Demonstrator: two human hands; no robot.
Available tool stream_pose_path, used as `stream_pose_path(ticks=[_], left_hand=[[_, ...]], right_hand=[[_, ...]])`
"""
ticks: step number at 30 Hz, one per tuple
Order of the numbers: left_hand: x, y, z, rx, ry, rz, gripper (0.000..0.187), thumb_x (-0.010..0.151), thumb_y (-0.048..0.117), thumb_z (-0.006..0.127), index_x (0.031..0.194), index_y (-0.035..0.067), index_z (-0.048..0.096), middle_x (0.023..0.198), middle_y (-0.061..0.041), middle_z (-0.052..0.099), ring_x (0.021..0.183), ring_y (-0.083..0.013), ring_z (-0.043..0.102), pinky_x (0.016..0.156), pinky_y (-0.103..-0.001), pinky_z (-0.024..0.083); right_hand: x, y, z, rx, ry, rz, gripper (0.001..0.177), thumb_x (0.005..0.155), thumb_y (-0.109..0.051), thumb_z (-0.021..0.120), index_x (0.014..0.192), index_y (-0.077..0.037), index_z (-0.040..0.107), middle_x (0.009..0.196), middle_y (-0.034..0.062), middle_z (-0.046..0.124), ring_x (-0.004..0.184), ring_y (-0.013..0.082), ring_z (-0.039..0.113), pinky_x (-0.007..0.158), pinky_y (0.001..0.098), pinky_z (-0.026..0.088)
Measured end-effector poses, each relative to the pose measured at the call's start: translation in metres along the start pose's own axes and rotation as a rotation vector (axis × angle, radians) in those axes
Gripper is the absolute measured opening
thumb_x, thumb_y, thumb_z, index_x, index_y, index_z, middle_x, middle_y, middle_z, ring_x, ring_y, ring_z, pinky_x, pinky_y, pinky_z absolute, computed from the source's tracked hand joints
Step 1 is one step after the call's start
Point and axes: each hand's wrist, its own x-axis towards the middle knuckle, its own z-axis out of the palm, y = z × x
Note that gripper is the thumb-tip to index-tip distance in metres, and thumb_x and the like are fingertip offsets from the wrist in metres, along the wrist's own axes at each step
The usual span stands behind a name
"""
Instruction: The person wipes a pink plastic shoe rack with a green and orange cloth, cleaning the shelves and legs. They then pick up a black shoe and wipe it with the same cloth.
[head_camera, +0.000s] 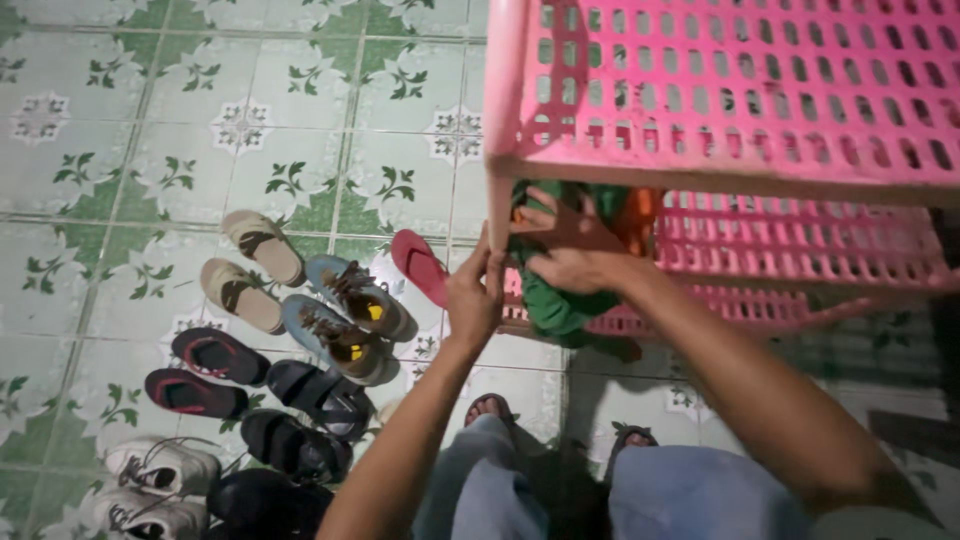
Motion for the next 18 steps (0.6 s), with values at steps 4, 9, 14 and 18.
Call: stream_pose_path(ticks=[4,9,14,18], left_hand=[[-0.005,-0.004,0.009,-0.012,0.072,-0.038,0.040,0.104,0.026,0.058,0.141,0.012,0.063,0.095,-0.019,0.077,0.077,-0.0293,0.076,0.070,-0.039,0.058],[0.017,-0.015,0.019,0.064,0.146,0.028,0.034,0.102,0.023,0.064,0.133,0.011,0.070,0.098,-0.021,0.076,0.079,-0.0331,0.076,0.069,-0.040,0.058],[0.025,-0.008,0.019,0.030,0.187,0.063,0.033,0.101,0.025,0.066,0.131,0.011,0.070,0.098,-0.020,0.076,0.085,-0.0302,0.078,0.072,-0.038,0.059],[0.026,-0.005,0.010,0.073,0.067,-0.114,0.037,0.097,0.028,0.067,0.131,0.014,0.071,0.090,-0.018,0.077,0.061,-0.0293,0.073,0.061,-0.038,0.055]], right_hand=[[0.037,0.018,0.004,-0.075,0.206,-0.064,0.060,0.088,-0.048,0.062,0.140,-0.019,0.060,0.150,0.0096,0.051,0.141,0.0371,0.041,0.109,0.0686,0.026],[0.077,0.036,-0.007,0.053,0.333,0.108,0.059,0.089,-0.049,0.065,0.135,-0.014,0.065,0.140,0.0157,0.059,0.130,0.0399,0.051,0.104,0.0655,0.033],[0.087,0.038,-0.015,0.066,0.401,0.203,0.058,0.088,-0.050,0.068,0.130,-0.010,0.070,0.133,0.0197,0.065,0.124,0.0427,0.057,0.099,0.0666,0.035],[0.079,0.038,-0.005,0.054,0.340,0.257,0.054,0.087,-0.048,0.070,0.128,-0.013,0.070,0.137,0.0162,0.063,0.133,0.0424,0.050,0.101,0.0743,0.024]])
